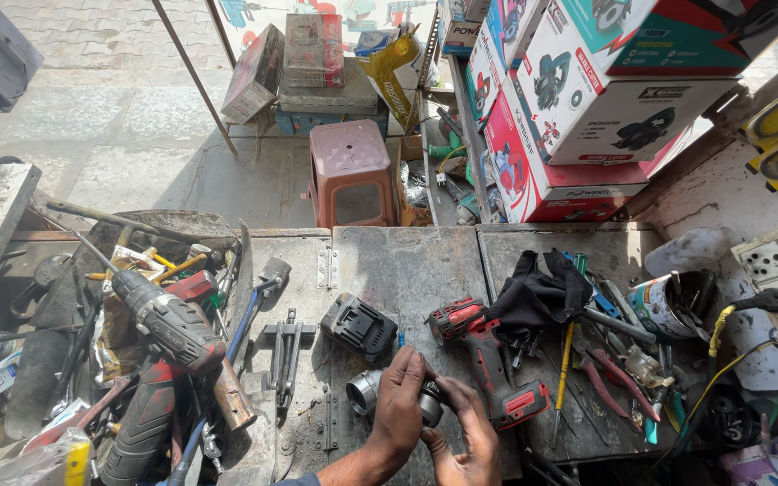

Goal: The person disassembles a red cordless power drill on a cluttered workbench, separating the chuck and gear housing from the motor body and handling small internal parts. They reposition the drill body, work on the chuck assembly by hand, and finally hold the reassembled drill with its battery pack.

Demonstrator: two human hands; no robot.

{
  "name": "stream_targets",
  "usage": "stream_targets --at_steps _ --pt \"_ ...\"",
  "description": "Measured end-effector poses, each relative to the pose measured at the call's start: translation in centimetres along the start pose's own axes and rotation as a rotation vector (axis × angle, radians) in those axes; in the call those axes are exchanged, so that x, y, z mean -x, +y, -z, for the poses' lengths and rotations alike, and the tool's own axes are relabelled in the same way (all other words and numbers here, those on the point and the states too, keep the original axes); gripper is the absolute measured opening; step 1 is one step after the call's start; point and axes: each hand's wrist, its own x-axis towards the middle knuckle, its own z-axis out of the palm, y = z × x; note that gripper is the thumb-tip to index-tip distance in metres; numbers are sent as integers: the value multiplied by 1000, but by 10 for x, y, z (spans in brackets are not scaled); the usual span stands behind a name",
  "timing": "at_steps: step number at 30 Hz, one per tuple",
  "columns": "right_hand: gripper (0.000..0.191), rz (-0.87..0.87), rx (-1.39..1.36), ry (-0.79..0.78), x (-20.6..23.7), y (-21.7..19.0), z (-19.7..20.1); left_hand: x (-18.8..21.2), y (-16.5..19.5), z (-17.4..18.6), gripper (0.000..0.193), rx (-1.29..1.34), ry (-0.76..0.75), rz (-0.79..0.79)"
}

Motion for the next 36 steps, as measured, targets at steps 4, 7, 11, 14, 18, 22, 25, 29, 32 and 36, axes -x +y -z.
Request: stream_targets --at_steps 4,7,11,14,18,22,25,29,32,36 --pt "70 62 -7 11 -2 -1 -7 -4 -1 4 40 -14 68 10" --pt "69 58 -92 17 -4 -4 -15 -7 1 7 41 -62 95 -24" --pt "70 13 -114 29 -2 -8 -23 -7 0 9 40 -22 110 -3" --pt "71 12 -30 18 1 -7 -20 -6 -6 9 40 -25 121 32" --pt "64 -34 -70 -60 -2 7 -12 -9 -14 7 43 5 169 62" --pt "61 -294 -416 -95 -9 33 -5 -15 -13 5 52 0 99 190" --pt "60 -496 -583 -81 -10 58 5 -15 -8 4 51 15 35 326" --pt "56 -556 -736 -57 -8 86 18 -12 -2 0 43 17 -65 405" --pt "56 -576 -834 -67 -6 99 24 -9 6 -2 40 23 -151 392" --pt "57 -666 -873 1 -6 106 29 -4 25 -3 46 -170 -319 255"
